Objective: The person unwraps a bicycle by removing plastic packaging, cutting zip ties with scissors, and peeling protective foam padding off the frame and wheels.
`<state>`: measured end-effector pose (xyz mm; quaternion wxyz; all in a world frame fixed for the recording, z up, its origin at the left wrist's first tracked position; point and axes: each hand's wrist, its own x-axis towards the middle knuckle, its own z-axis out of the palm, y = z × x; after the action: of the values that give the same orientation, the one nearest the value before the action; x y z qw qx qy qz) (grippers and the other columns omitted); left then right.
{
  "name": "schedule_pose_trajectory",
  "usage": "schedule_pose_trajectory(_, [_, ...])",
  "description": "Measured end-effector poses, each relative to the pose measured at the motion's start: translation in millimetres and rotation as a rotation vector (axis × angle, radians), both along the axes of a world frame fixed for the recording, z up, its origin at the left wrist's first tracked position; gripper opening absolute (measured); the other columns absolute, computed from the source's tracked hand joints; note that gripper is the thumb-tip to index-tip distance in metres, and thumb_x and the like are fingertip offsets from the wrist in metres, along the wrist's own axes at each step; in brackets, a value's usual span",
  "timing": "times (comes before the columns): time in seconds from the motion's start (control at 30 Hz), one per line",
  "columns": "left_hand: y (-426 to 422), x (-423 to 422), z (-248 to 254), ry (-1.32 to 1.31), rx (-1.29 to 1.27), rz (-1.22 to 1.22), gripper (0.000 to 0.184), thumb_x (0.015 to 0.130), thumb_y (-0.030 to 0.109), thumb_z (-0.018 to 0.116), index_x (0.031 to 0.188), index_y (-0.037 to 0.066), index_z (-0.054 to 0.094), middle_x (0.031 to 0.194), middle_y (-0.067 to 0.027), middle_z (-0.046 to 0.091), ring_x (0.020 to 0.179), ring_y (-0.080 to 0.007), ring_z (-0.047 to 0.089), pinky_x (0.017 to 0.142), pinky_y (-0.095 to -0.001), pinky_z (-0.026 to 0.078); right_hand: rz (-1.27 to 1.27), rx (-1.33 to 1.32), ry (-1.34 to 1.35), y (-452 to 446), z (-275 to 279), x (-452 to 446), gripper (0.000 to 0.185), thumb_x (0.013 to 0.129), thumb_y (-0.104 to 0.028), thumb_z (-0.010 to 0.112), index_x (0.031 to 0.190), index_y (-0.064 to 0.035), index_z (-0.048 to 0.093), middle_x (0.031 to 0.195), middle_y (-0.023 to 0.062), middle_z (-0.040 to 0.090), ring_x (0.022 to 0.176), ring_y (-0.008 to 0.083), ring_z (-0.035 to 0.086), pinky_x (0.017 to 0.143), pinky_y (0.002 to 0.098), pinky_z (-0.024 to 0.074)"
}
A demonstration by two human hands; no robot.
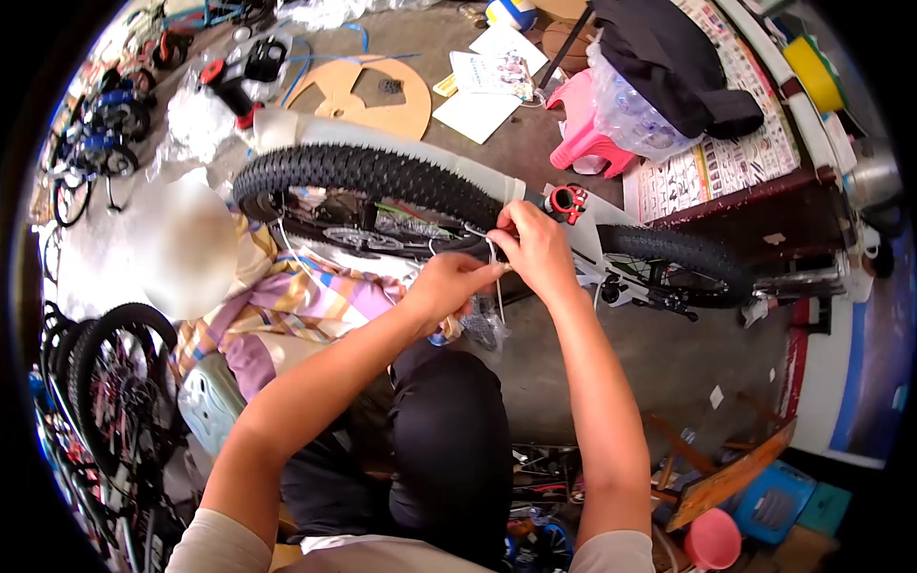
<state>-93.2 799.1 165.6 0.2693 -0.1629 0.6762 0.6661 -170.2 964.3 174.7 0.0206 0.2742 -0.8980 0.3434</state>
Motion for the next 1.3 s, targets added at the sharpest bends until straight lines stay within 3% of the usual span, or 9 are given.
schedule_pose_trajectory(0.13, [32.5, -13.3, -11.6, -0.007, 0.227, 0.284, 0.022, 0.097, 0.016, 0.063, 0.103, -0.004, 0.069, 0.082, -0.0093, 0.073, 0.058, -0.0143, 0.069, 0.046, -0.0270, 0.050, 0.007, 0.046, -0.004, 0.1, -0.4, -4.8, 0.023, 0.083, -0.010, 0.079, 0.088, -0.0011, 0.058, 0.084, 0.0144, 0.065, 0.075, 0.0344, 0.067, 0.066, 0.0431, 0.0519])
schedule_pose_trajectory(0.2, [39.0, -13.5, -9.2, 0.058, 0.136, 0.348, 0.022, 0.099, 0.014, 0.058, 0.103, -0.004, 0.069, 0.080, -0.0091, 0.072, 0.061, -0.0128, 0.069, 0.047, -0.0279, 0.051, 0.037, 0.062, 0.021, 0.0, 3.2, -4.5, 0.021, 0.085, -0.011, 0.079, 0.089, 0.0000, 0.061, 0.085, 0.0147, 0.067, 0.074, 0.0328, 0.068, 0.065, 0.0416, 0.0525])
schedule_pose_trajectory(0.23, [42.3, -14.7, -19.7, 0.144, -0.042, 0.298, 0.024, 0.099, 0.016, 0.055, 0.102, -0.003, 0.069, 0.080, -0.0162, 0.073, 0.064, -0.0247, 0.072, 0.052, -0.0382, 0.055, 0.042, 0.074, 0.042, -0.2, 2.6, -5.6, 0.020, 0.085, -0.011, 0.079, 0.090, 0.0000, 0.062, 0.086, 0.0146, 0.067, 0.074, 0.0321, 0.068, 0.065, 0.0413, 0.0527])
schedule_pose_trajectory(0.27, [43.2, -10.5, -25.6, 0.508, -0.484, 0.337, 0.024, 0.097, 0.017, 0.054, 0.100, -0.001, 0.069, 0.085, -0.0240, 0.072, 0.073, -0.0406, 0.071, 0.063, -0.0506, 0.056, 0.043, 0.082, 0.059, 0.8, 1.2, -4.4, 0.020, 0.086, -0.011, 0.079, 0.090, 0.0000, 0.063, 0.086, 0.0146, 0.068, 0.074, 0.0315, 0.068, 0.066, 0.0409, 0.0530])
schedule_pose_trajectory(0.33, [39.5, -7.9, -38.1, 0.498, -0.503, 0.250, 0.022, 0.095, 0.018, 0.054, 0.099, 0.003, 0.070, 0.091, -0.0250, 0.070, 0.084, -0.0472, 0.067, 0.073, -0.0562, 0.054, 0.035, 0.092, 0.078, 0.5, -0.3, -3.1, 0.017, 0.088, -0.011, 0.078, 0.092, -0.0004, 0.064, 0.087, 0.0145, 0.068, 0.074, 0.0302, 0.069, 0.066, 0.0400, 0.0536])
schedule_pose_trajectory(0.47, [7.5, -17.8, -54.1, 0.747, -0.546, 0.052, 0.020, 0.085, 0.016, 0.057, 0.097, 0.012, 0.073, 0.085, -0.0208, 0.072, 0.082, -0.0415, 0.071, 0.074, -0.0541, 0.056, 0.063, 0.102, 0.070, 5.5, -2.4, -2.1, 0.017, 0.087, -0.006, 0.077, 0.095, 0.0003, 0.063, 0.090, 0.0146, 0.069, 0.079, 0.0297, 0.070, 0.070, 0.0389, 0.0549])
schedule_pose_trajectory(0.73, [-23.0, -39.3, -73.5, 1.071, -0.582, -0.199, 0.022, 0.087, 0.013, 0.063, 0.105, 0.012, 0.075, 0.097, -0.0106, 0.075, 0.087, -0.0367, 0.071, 0.075, -0.0477, 0.056, 0.085, 0.161, 0.153, 3.6, -7.2, 0.7, 0.027, 0.080, -0.006, 0.080, 0.098, -0.0010, 0.060, 0.092, 0.0127, 0.066, 0.084, 0.0270, 0.069, 0.078, 0.0381, 0.0560])
schedule_pose_trajectory(0.97, [-30.7, -44.3, -69.0, 1.076, -0.683, -0.348, 0.027, 0.086, 0.012, 0.064, 0.111, 0.015, 0.074, 0.102, -0.0094, 0.074, 0.088, -0.0350, 0.071, 0.076, -0.0470, 0.057, 0.081, 0.228, 0.199, 0.4, -4.5, 2.4, 0.031, 0.079, -0.009, 0.082, 0.100, -0.0010, 0.060, 0.093, 0.0115, 0.066, 0.084, 0.0255, 0.070, 0.077, 0.0376, 0.0567])
schedule_pose_trajectory(1.3, [-32.2, -46.0, -67.2, 1.071, -0.680, -0.364, 0.033, 0.080, 0.011, 0.065, 0.113, 0.015, 0.071, 0.098, -0.0085, 0.073, 0.086, -0.0344, 0.071, 0.073, -0.0473, 0.057, 0.052, 0.269, 0.253, -0.5, -9.3, 1.8, 0.033, 0.077, -0.011, 0.082, 0.099, -0.0023, 0.060, 0.092, 0.0108, 0.066, 0.083, 0.0269, 0.069, 0.075, 0.0386, 0.0565])
